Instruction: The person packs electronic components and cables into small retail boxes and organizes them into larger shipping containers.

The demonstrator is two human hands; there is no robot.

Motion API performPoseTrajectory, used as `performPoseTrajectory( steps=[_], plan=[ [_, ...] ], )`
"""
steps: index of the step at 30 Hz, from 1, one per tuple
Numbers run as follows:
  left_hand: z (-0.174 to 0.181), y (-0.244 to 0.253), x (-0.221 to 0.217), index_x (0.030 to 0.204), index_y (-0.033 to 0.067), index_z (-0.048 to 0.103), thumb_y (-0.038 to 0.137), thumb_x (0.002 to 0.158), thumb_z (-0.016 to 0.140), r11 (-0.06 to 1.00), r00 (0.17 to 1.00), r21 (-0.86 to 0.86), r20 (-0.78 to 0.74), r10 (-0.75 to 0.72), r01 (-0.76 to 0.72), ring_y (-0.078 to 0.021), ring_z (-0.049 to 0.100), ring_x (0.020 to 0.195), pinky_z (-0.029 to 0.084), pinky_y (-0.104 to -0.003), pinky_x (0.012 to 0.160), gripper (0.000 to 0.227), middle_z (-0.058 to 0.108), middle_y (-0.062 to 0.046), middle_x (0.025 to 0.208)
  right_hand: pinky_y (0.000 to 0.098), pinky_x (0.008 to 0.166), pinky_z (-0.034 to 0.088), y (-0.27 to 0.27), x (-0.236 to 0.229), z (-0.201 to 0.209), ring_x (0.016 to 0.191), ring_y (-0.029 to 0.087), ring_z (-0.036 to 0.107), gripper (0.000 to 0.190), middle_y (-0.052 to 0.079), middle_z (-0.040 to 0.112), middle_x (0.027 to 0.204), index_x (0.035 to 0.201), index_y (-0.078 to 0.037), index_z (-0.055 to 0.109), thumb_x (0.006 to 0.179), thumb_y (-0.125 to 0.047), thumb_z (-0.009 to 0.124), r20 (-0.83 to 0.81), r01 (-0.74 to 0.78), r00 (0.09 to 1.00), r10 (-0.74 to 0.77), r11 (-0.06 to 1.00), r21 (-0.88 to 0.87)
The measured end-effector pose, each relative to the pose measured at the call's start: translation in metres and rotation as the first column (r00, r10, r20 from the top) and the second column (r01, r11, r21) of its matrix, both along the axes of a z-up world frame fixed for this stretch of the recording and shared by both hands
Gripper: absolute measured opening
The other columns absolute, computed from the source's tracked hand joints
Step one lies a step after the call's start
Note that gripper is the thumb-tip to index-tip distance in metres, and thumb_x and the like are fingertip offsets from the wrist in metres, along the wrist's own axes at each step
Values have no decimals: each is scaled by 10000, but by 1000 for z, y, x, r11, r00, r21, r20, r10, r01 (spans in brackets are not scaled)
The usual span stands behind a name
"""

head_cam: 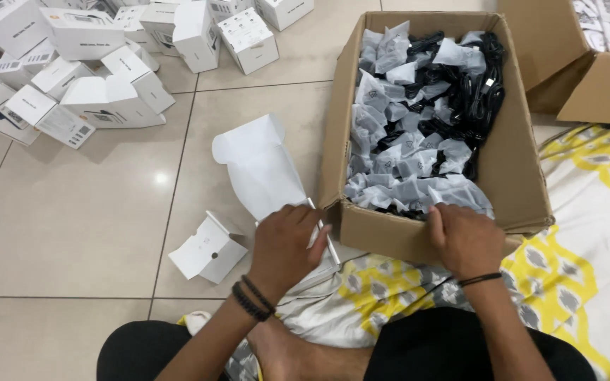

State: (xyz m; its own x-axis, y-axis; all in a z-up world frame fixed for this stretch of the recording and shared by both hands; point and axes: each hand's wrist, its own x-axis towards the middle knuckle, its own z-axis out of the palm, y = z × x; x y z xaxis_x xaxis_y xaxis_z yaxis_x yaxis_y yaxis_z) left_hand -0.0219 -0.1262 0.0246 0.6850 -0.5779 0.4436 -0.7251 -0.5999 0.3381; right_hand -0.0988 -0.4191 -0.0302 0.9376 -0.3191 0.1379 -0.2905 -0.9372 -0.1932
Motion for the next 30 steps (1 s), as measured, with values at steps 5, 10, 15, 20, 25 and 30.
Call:
performPoseTrajectory(
  steps=[5, 10, 15, 20, 25, 30],
  plan=[
    [-13, -139, 41, 1029, 74, 708, 247, 907, 677, 974, 973, -68, -72, -221, 216, -299, 676, 935, 547, -444, 789, 214, 707, -89, 959, 461, 702, 519, 4, -3, -7, 768, 299, 671, 310, 73, 694, 790, 829, -124, 679, 1026, -324, 548, 203, -51, 977, 60, 997, -50],
    [-81, -279, 109, 1078, 124, 728, 325, 904, 684, 974, 891, 28, -410, -194, 226, -322, 704, 1043, 551, -469, 908, 269, 750, -98, 1071, 448, 676, 509, -1, -1, -10, 737, 287, 665, 300, 63, 687, 765, 789, -117, 667, 988, -323, 579, 254, -69, 964, 74, 997, -28],
    [-167, -375, 170, 1302, 52, 580, 257, 796, 755, 979, 912, -171, -372, -171, 114, -425, 633, 1107, 490, -503, 967, 573, 685, -233, 1163, 420, 647, 485, -8, 3, -7, 720, 261, 654, 273, 62, 665, 721, 753, -109, 654, 953, -294, 647, 342, -123, 934, 106, 992, 30],
    [-202, -408, 204, 1344, 17, 514, 202, 824, 731, 973, 839, -171, -543, 39, -156, -425, 634, 1153, 494, -489, 1005, 593, 677, -239, 1234, 400, 639, 470, -13, 6, -7, 713, 240, 642, 218, 45, 638, 711, 752, -117, 642, 912, -258, 685, 399, -139, 912, 96, 987, 81],
    [-188, -395, 200, 1191, 36, 616, 129, 713, 731, 975, 913, -76, -372, 168, -211, -423, 619, 1105, 504, -477, 889, 501, 656, -208, 1236, 377, 653, 473, -15, 7, -7, 726, 225, 638, 208, 32, 620, 717, 760, -126, 632, 915, -250, 693, 423, -156, 900, 107, 984, 84],
    [-164, -354, 189, 860, 122, 781, 149, 835, 650, 985, 802, -57, -590, 97, -161, -318, 726, 906, 569, -443, 825, 136, 774, -105, 928, 384, 649, 468, -11, 8, -2, 714, 222, 634, 197, 32, 626, 722, 785, -128, 649, 930, -256, 685, 456, -159, 882, 117, 986, 55]
  ],
)
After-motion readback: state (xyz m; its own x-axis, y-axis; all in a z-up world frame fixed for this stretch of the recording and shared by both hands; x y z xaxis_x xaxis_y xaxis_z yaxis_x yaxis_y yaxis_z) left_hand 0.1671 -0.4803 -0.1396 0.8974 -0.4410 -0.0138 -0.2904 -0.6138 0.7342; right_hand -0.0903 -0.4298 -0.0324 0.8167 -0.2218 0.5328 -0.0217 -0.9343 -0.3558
